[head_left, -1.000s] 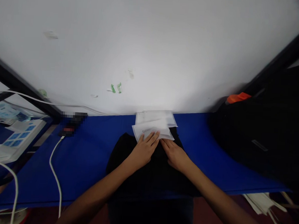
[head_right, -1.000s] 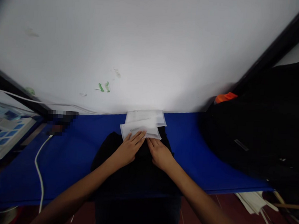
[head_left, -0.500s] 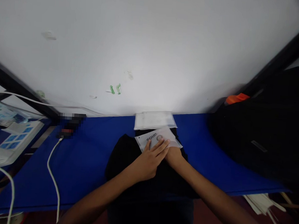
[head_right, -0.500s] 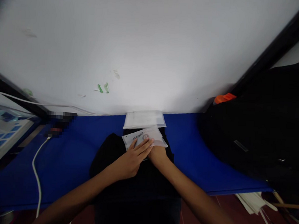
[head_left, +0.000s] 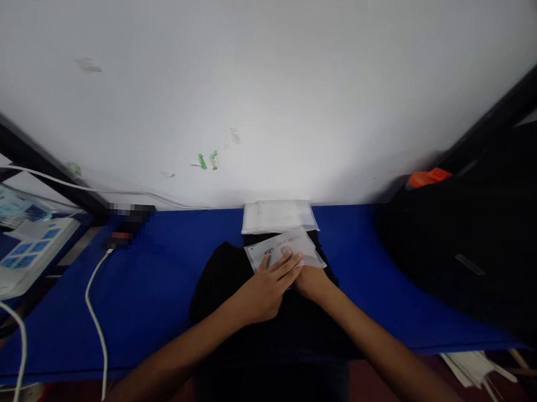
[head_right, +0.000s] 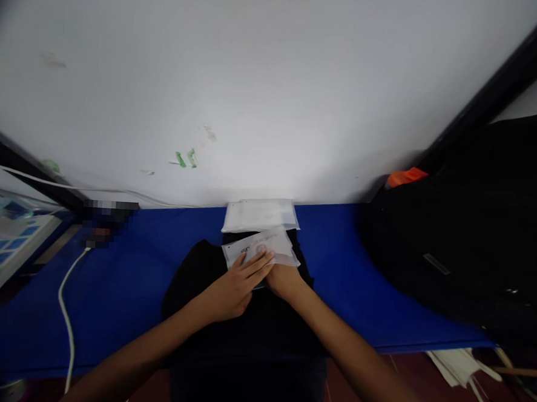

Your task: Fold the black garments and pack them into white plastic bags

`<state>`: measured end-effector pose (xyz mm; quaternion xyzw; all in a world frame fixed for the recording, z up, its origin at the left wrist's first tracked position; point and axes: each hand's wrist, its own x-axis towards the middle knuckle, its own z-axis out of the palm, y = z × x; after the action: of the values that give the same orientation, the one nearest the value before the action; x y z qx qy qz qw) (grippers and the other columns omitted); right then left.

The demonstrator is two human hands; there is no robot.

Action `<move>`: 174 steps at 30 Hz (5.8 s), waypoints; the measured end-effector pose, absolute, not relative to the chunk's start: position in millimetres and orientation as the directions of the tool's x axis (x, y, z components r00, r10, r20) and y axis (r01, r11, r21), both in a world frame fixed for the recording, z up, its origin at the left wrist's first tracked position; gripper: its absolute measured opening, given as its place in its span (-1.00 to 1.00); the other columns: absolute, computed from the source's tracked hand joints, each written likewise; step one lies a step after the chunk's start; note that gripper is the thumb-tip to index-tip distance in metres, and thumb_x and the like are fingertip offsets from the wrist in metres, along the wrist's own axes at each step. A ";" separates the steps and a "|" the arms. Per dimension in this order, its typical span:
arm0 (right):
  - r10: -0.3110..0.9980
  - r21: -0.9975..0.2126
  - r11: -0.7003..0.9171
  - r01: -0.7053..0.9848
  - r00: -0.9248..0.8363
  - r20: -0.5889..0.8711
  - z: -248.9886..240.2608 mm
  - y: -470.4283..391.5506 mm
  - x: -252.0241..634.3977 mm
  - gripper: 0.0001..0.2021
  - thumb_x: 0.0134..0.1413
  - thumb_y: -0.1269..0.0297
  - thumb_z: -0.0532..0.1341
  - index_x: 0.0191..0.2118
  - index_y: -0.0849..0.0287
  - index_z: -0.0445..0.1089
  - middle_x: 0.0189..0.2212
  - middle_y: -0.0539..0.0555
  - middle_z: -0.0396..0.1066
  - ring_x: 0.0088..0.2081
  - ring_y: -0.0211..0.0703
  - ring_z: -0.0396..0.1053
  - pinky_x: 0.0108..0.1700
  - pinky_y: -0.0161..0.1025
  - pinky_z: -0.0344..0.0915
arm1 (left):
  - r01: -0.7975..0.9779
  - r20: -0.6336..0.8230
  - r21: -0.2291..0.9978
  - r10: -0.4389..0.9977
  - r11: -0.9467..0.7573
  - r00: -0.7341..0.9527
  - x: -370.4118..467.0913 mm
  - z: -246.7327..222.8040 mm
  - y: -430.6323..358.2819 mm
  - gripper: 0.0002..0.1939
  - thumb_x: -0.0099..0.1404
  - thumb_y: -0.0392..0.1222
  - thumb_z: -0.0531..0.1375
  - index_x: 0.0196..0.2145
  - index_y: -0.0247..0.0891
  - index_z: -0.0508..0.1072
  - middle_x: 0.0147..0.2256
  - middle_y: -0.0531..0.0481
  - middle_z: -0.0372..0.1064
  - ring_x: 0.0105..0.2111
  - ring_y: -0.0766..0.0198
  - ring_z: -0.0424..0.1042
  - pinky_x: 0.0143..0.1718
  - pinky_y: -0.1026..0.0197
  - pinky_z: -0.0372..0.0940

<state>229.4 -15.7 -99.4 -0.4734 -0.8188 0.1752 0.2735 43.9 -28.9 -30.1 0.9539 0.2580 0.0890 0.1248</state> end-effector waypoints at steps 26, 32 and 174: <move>0.480 -0.115 0.757 0.644 -0.428 0.766 -12.1 -42.4 236.5 -0.60 0.15 0.38 0.29 0.10 0.20 0.32 -0.11 0.20 0.51 -0.03 0.01 0.44 0.01 0.02 0.42 | 0.261 0.767 0.352 0.437 -0.899 0.470 6.9 -28.8 0.4 -0.84 0.39 -0.43 0.14 -0.15 -0.26 0.45 -0.29 -0.07 0.51 -0.25 0.22 0.48 -0.19 0.11 0.38; 0.375 -0.006 0.810 0.586 -0.511 0.773 -9.9 -37.5 219.1 -0.85 0.21 0.44 0.23 -0.10 0.19 0.42 -0.29 0.10 0.54 -0.21 -0.11 0.45 -0.03 -0.05 0.42 | 0.180 0.782 0.411 0.447 -0.894 0.435 15.5 -33.0 -8.7 -0.84 0.36 -0.43 0.17 -0.15 -0.26 0.47 -0.29 -0.07 0.51 -0.26 0.23 0.48 -0.22 0.12 0.41; 0.865 -0.604 0.444 0.662 -0.492 0.097 -48.3 -144.8 307.5 -0.81 0.25 0.34 0.15 -0.06 0.05 0.42 0.08 0.11 0.46 0.20 0.06 0.33 0.25 0.18 0.24 | 0.676 0.273 0.392 0.781 -0.624 0.562 -135.7 -48.6 -106.5 -0.79 0.34 -0.33 0.12 -0.13 -0.12 0.45 0.02 -0.06 0.43 0.09 0.06 0.35 0.08 -0.04 0.31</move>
<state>307.5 -144.8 -48.3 -0.4624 -0.8256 0.2534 0.2009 -135.7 -106.5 -48.6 0.8753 0.4160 0.2139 0.1224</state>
